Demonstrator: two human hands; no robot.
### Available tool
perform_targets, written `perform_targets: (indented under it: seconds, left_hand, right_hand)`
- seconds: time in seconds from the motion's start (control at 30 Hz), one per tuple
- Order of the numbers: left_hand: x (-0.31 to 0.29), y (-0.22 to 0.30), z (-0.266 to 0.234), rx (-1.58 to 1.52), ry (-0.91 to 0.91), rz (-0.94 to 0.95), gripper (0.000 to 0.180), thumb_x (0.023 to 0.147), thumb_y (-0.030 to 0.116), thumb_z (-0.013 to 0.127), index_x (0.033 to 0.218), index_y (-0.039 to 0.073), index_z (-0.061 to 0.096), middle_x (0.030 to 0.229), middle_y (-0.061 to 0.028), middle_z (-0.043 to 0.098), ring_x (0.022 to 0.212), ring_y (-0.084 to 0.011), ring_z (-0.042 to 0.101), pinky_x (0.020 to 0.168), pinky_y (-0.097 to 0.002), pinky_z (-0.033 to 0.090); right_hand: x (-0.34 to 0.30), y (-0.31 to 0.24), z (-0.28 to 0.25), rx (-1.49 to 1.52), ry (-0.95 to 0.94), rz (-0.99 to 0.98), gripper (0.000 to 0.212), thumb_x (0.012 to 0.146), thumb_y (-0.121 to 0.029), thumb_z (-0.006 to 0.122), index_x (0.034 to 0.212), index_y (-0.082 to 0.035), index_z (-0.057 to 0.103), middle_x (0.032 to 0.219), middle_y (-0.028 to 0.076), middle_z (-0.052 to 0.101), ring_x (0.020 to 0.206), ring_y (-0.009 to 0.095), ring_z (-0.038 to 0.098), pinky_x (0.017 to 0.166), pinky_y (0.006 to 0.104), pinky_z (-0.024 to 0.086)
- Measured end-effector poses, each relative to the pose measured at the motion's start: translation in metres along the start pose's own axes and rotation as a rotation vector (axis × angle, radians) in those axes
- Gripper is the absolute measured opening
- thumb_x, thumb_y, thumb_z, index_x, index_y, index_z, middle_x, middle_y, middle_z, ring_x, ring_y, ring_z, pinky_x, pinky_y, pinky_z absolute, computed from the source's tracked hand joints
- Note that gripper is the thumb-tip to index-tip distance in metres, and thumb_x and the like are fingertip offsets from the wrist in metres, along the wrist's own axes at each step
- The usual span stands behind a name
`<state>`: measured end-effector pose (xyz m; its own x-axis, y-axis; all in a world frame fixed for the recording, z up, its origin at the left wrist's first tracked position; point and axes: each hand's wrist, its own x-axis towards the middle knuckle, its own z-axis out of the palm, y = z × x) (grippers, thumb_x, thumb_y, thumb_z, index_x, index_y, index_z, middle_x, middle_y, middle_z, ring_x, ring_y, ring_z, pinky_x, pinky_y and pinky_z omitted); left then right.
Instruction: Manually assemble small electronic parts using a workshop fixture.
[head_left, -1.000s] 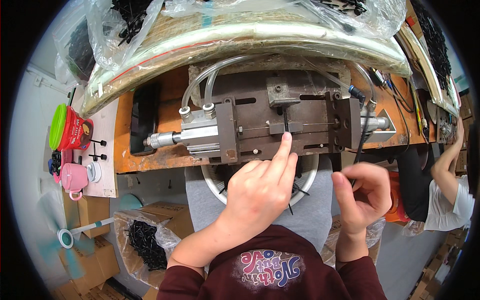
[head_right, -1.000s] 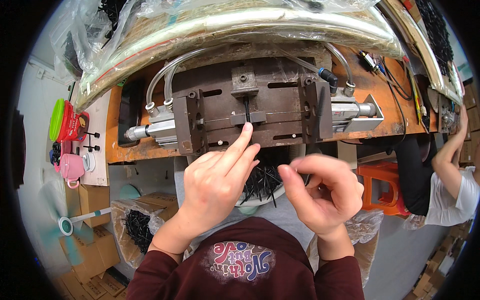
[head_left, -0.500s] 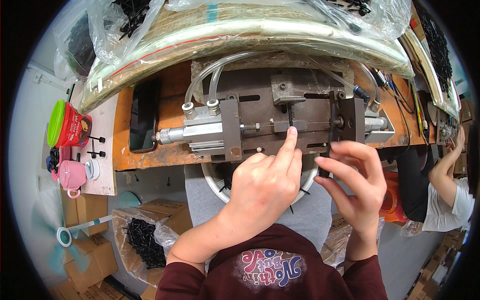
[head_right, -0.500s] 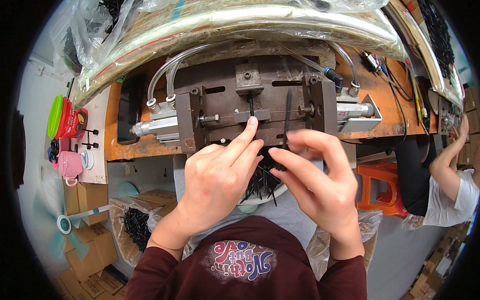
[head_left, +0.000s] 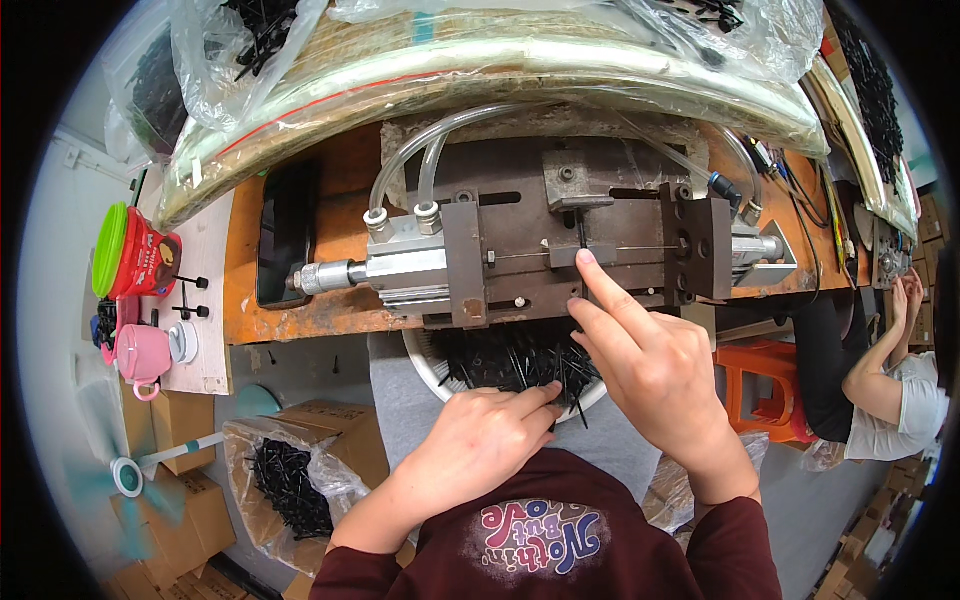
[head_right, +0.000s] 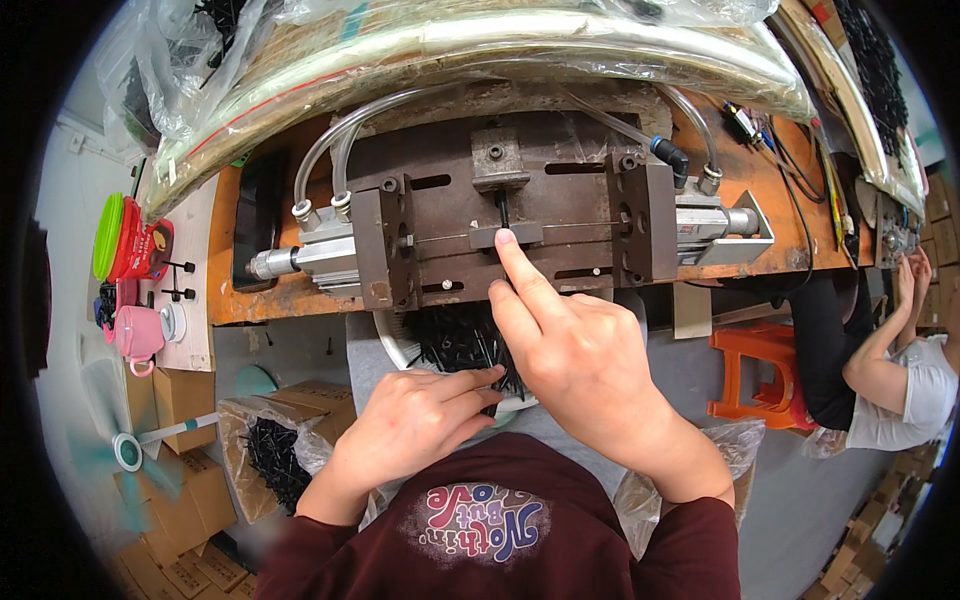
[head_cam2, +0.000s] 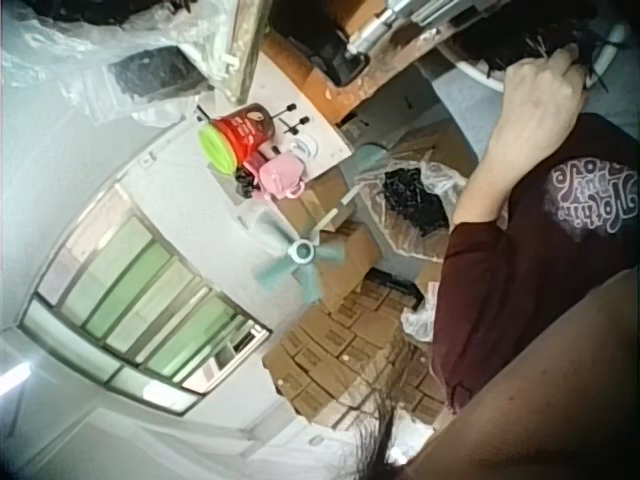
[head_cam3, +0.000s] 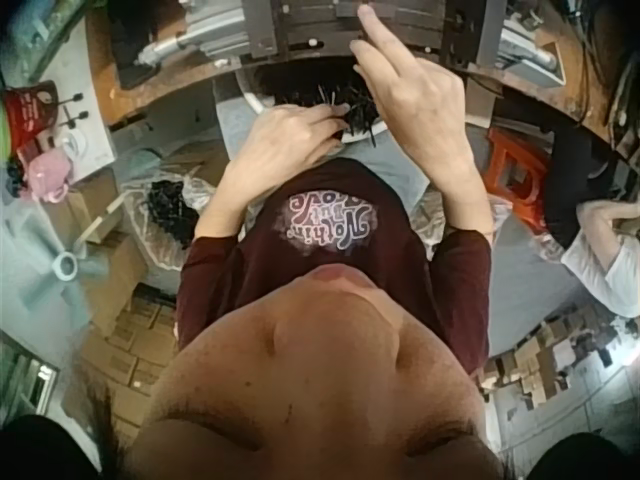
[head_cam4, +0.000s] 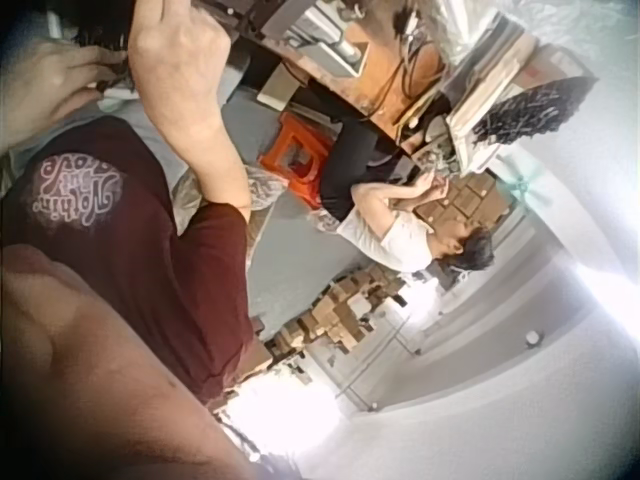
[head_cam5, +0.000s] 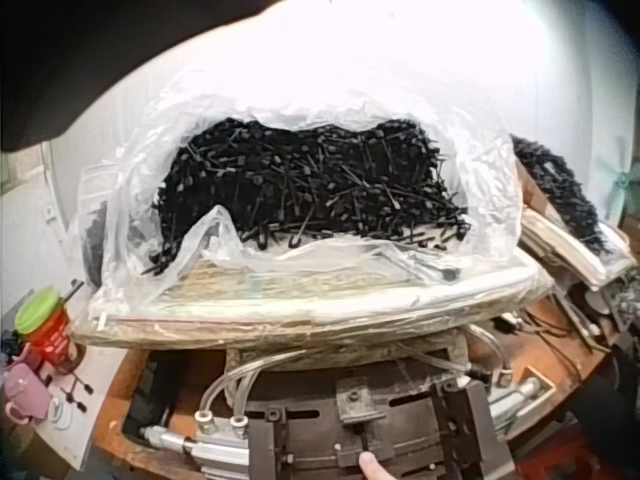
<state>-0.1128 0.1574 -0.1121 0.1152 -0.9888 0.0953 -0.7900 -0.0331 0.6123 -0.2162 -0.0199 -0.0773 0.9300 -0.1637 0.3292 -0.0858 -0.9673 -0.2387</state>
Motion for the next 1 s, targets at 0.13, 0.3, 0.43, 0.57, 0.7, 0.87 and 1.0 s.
perform_targets:
  seconds: [0.13,0.3,0.43,0.57,0.7,0.87,1.0]
  left_hand:
    - [0.002,-0.004,0.012,-0.027,-0.043,-0.011,0.021,0.080,0.017,0.074,0.097,0.005,0.071,0.116,-0.0093,0.071,0.085,-0.0259,0.072,0.071,-0.0361,0.057]
    - [0.002,-0.015,0.024,-0.005,-0.047,0.006,0.020,0.081,0.017,0.074,0.096,0.004,0.071,0.119,-0.0098,0.070,0.087,-0.0265,0.072,0.073,-0.0364,0.058]
    - [-0.006,-0.023,0.033,-0.008,-0.024,0.016,0.028,0.081,0.021,0.075,0.104,0.006,0.070,0.127,-0.0103,0.066,0.087,-0.0268,0.072,0.073,-0.0358,0.059]
    - [-0.004,-0.013,0.030,-0.004,0.014,-0.005,0.053,0.079,0.029,0.078,0.126,0.010,0.063,0.137,-0.0098,0.059,0.086,-0.0259,0.072,0.069,-0.0350,0.059]
    - [-0.006,-0.013,0.036,-0.005,0.043,0.036,0.067,0.080,0.035,0.078,0.138,0.013,0.054,0.139,-0.0091,0.057,0.086,-0.0260,0.072,0.069,-0.0347,0.059]
    - [-0.013,-0.017,0.047,-0.003,0.003,0.044,0.062,0.084,0.033,0.075,0.139,0.013,0.054,0.132,-0.0080,0.063,0.092,-0.0250,0.071,0.072,-0.0339,0.060]
    - [-0.017,-0.016,0.052,-0.016,0.031,0.052,0.055,0.086,0.030,0.074,0.135,0.013,0.057,0.125,-0.0063,0.067,0.093,-0.0232,0.071,0.075,-0.0330,0.059]
  right_hand:
    - [0.002,-0.002,-0.004,-0.037,-0.046,0.017,0.028,0.075,-0.007,0.078,0.101,-0.002,0.069,0.132,0.014,0.064,0.063,0.021,0.068,0.059,0.0303,0.054]
    - [0.026,0.012,-0.037,0.124,-0.044,-0.077,0.029,0.075,-0.015,0.082,0.099,-0.003,0.071,0.102,0.010,0.074,0.066,0.021,0.069,0.060,0.0303,0.053]
    - [0.096,0.046,-0.088,0.088,0.317,0.057,0.016,0.084,-0.018,0.076,0.091,-0.004,0.075,0.086,0.003,0.074,0.069,0.010,0.063,0.062,0.0268,0.050]
    - [0.183,0.115,-0.119,0.067,0.255,0.338,0.056,0.067,-0.025,0.079,0.114,0.002,0.065,0.107,0.021,0.071,0.100,0.033,0.068,0.088,0.0376,0.054]
    - [0.225,0.200,-0.097,-0.232,-0.112,0.230,0.065,0.073,-0.035,0.081,0.123,0.003,0.066,0.119,0.021,0.068,0.105,0.031,0.068,0.091,0.0358,0.054]
    - [0.243,0.193,-0.080,-0.077,-0.237,0.175,0.044,0.072,-0.009,0.070,0.115,0.001,0.066,0.087,0.007,0.065,0.083,0.020,0.063,0.075,0.0331,0.052]
    - [0.244,0.140,-0.076,-0.145,-0.287,-0.058,0.035,0.067,0.002,0.068,0.102,0.000,0.066,0.079,0.005,0.058,0.075,0.020,0.058,0.068,0.0344,0.048]
